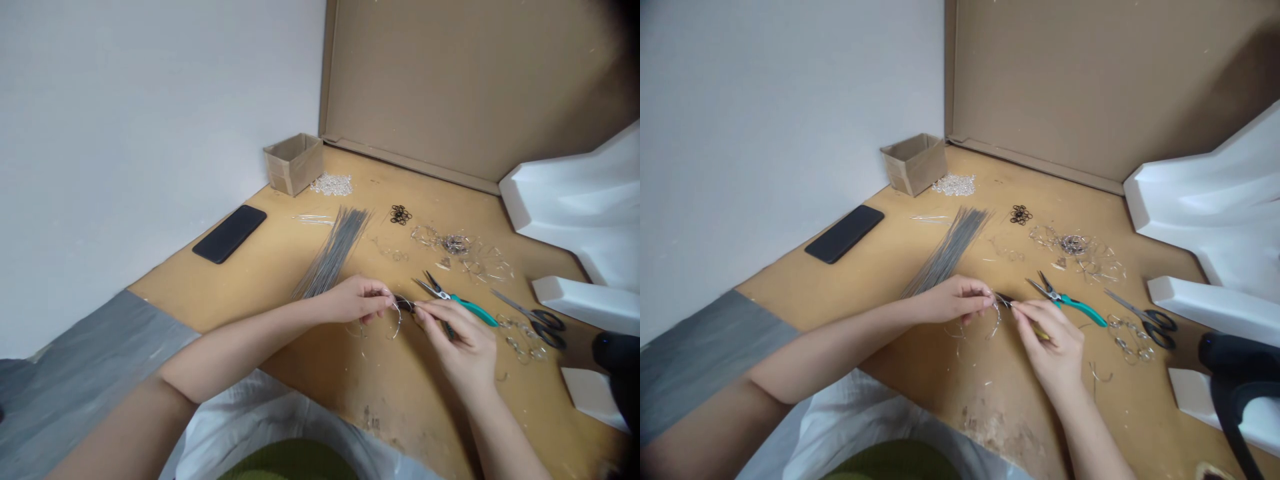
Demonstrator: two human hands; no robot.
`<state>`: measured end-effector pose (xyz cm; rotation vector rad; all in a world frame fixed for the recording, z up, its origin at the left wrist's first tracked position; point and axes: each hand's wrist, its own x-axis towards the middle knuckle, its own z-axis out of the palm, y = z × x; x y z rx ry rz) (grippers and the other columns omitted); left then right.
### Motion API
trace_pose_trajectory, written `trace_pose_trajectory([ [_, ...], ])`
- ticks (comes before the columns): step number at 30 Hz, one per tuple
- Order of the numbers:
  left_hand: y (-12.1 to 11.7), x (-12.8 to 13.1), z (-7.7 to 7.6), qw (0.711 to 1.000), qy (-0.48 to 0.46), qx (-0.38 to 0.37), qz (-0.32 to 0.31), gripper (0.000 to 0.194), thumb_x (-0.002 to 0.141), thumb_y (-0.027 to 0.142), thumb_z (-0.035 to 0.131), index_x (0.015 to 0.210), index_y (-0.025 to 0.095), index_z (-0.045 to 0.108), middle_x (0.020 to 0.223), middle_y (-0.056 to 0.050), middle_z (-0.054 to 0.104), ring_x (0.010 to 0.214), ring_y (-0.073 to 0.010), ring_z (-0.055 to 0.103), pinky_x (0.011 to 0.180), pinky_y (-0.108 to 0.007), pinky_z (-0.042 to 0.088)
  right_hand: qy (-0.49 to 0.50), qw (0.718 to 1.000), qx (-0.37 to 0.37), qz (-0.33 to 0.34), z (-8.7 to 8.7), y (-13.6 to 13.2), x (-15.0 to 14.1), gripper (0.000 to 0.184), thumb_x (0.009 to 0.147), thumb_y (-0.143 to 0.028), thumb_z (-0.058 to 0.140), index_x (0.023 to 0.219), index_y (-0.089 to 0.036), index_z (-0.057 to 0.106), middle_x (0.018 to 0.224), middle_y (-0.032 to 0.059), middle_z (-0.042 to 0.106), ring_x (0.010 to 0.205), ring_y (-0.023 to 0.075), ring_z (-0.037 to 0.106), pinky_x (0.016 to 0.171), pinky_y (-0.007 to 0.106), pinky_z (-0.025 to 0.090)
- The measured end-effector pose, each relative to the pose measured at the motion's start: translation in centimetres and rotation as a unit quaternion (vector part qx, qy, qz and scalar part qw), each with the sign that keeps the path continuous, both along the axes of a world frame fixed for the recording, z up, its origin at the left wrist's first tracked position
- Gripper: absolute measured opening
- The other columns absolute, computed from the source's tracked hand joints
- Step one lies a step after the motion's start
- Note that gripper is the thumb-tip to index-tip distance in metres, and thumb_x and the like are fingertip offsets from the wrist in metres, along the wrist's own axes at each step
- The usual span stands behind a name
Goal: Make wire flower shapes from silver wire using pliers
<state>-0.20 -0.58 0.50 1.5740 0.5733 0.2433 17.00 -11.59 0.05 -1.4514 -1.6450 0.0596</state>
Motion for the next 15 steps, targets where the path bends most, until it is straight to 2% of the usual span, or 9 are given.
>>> trace_pose_trajectory([
  [5, -0.2, 0.0, 0.3, 0.999, 0.018, 0.028, 0.009, 0.027, 0.083, 0.038, 0.047, 0.078, 0.014, 0.055, 0.060, 0.005, 0.049, 0.045, -0.0041, 0.045, 0.046, -0.016, 0.035, -0.036, 0.999, 0.028, 0.000, -0.1, 0.0, -0.2, 0.016, 0.077, -0.010, 0.061, 0.083, -0.023, 0.068, 0.074, 0.0038, 0.069, 0.070, 0.0170, 0.064, 0.063, 0.031, 0.052],
  [10, -0.2, 0.2, -0.2, 0.998, 0.015, 0.061, 0.026, 0.023, 0.084, 0.031, 0.044, 0.084, 0.013, 0.058, 0.064, 0.004, 0.051, 0.045, -0.0042, 0.044, 0.046, -0.017, 0.034, -0.126, 0.989, 0.071, 0.003, -0.7, -0.6, -0.2, 0.026, 0.074, -0.007, 0.063, 0.094, -0.023, 0.066, 0.083, 0.0049, 0.070, 0.074, 0.0167, 0.066, 0.065, 0.029, 0.053],
  [15, -0.2, 0.3, -0.5, 0.992, 0.011, 0.117, 0.043, 0.023, 0.083, 0.029, 0.046, 0.079, 0.012, 0.061, 0.060, 0.004, 0.051, 0.051, -0.0050, 0.042, 0.051, -0.017, 0.033, -0.183, 0.982, 0.054, 0.003, -0.7, -1.1, -0.6, 0.026, 0.076, -0.010, 0.061, 0.096, -0.025, 0.066, 0.087, 0.0038, 0.071, 0.078, 0.0170, 0.067, 0.069, 0.028, 0.054],
])
